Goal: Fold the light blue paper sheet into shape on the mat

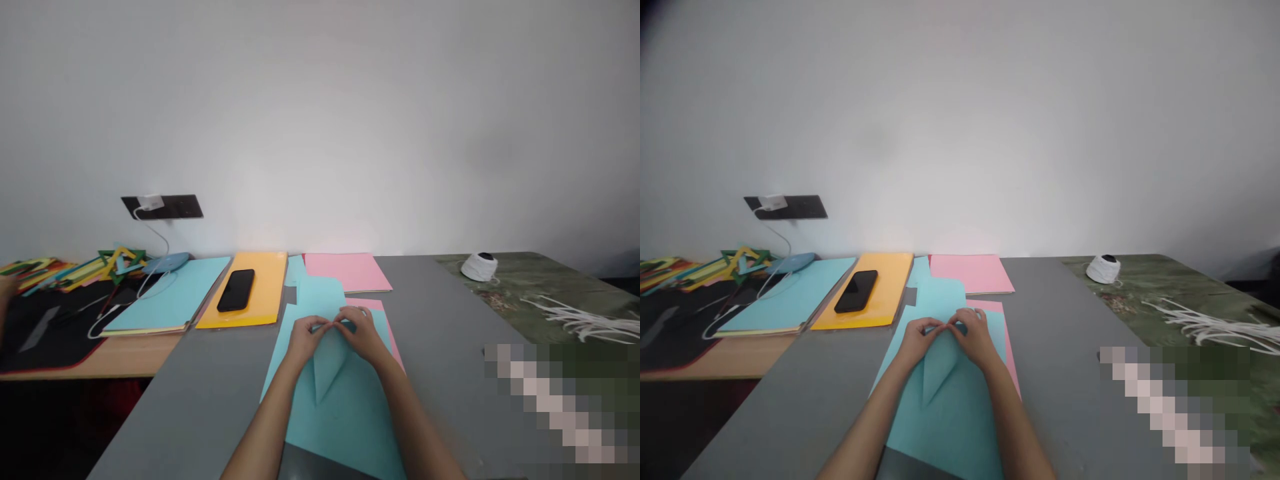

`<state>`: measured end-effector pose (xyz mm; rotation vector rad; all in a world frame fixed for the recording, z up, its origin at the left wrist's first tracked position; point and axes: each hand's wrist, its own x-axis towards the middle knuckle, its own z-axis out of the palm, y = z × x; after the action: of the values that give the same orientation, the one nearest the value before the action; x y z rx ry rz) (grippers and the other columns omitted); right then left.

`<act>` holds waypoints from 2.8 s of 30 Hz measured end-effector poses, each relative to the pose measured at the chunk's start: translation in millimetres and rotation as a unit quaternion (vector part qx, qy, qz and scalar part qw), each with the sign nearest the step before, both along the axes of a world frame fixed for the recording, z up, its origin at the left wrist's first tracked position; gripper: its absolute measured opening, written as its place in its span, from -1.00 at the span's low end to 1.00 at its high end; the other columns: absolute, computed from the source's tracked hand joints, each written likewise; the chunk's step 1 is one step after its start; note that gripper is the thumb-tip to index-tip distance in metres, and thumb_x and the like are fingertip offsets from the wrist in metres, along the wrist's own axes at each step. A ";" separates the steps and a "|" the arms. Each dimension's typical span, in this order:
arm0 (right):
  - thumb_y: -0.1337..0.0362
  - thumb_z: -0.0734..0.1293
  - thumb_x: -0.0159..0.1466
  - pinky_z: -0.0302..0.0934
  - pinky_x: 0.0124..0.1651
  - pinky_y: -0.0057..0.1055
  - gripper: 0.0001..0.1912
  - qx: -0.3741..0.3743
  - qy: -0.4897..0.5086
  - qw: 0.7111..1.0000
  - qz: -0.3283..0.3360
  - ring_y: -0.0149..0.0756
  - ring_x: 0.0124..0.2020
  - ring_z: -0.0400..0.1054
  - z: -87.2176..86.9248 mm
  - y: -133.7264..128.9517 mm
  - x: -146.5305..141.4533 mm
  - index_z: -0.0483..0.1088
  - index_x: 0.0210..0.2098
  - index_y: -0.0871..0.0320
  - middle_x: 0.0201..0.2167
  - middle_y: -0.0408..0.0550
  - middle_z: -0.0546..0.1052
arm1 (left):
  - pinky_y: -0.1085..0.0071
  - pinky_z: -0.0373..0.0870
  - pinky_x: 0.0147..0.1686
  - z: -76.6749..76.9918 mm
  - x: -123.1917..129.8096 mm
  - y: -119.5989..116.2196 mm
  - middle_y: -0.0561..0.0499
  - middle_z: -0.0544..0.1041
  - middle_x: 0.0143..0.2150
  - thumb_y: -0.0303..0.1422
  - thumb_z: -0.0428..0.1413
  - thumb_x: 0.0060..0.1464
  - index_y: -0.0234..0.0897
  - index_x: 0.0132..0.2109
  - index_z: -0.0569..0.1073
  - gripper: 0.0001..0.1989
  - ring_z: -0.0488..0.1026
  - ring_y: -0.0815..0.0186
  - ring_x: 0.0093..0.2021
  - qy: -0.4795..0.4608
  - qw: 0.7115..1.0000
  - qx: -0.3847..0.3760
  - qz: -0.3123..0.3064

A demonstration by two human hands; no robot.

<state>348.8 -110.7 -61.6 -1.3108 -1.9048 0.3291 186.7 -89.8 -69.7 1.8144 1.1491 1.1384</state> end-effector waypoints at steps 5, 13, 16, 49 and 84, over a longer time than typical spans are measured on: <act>0.19 0.17 0.14 -0.26 0.07 -0.11 -0.86 0.007 -0.003 1.000 -0.027 -0.23 -0.06 0.22 -0.3 1.4 5.4 0.34 -0.43 0.03 -0.33 -0.14 0.47 | 0.44 0.36 -0.41 -3.7 -1.9 3.3 -0.07 0.55 -0.45 -0.24 0.17 -0.22 -0.34 -0.45 0.50 -0.77 0.47 0.27 -0.42 -0.078 0.995 -0.068 0.014; 0.18 0.17 0.14 -0.26 0.06 -0.09 -0.85 0.012 -0.006 0.999 -0.050 -0.21 -0.06 0.23 -4.3 5.7 15.1 0.34 -0.42 0.04 -0.32 -0.12 0.48 | 0.50 0.34 -0.54 -8.6 -5.9 7.7 -0.06 0.52 -0.52 -0.25 0.21 -0.29 -0.37 -0.46 0.47 -0.75 0.45 0.32 -0.51 -0.129 0.985 -0.114 0.012; 0.19 0.17 0.14 -0.25 0.06 -0.09 -0.86 0.014 -0.005 0.999 -0.047 -0.21 -0.06 0.23 -3.6 5.1 13.9 0.34 -0.42 0.03 -0.31 -0.13 0.47 | 0.49 0.35 -0.51 -7.8 -5.3 7.3 -0.06 0.52 -0.51 -0.25 0.21 -0.30 -0.37 -0.45 0.47 -0.74 0.45 0.31 -0.49 -0.122 0.986 -0.111 0.016; 0.06 0.29 0.00 0.11 -0.05 -0.20 -0.73 -0.109 0.188 0.976 -0.026 -0.18 -0.16 0.30 0.0 2.9 44.7 0.41 -0.38 0.08 -0.25 -0.03 0.47 | 0.48 0.29 -0.44 6.7 -10.4 2.7 -0.05 0.54 -0.40 -0.22 0.10 -0.13 -0.32 -0.37 0.51 -0.75 0.42 0.31 -0.42 -0.058 0.998 -0.034 0.007; 0.04 0.23 0.07 0.21 -0.16 -0.25 -0.68 -0.146 0.318 0.937 -0.006 -0.17 -0.23 0.37 -1.5 7.6 40.9 0.47 -0.38 0.12 -0.34 -0.02 0.53 | 0.51 -0.19 -0.68 7.3 -14.1 4.1 0.21 -0.01 -0.75 -0.09 0.10 -0.21 -0.35 -0.39 0.50 -0.62 -0.11 0.53 -0.71 -0.038 0.996 -0.071 0.046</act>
<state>389.7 -103.1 -63.1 -1.2029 -1.3277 0.9381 172.6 -85.7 -62.4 1.6110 1.2484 1.1375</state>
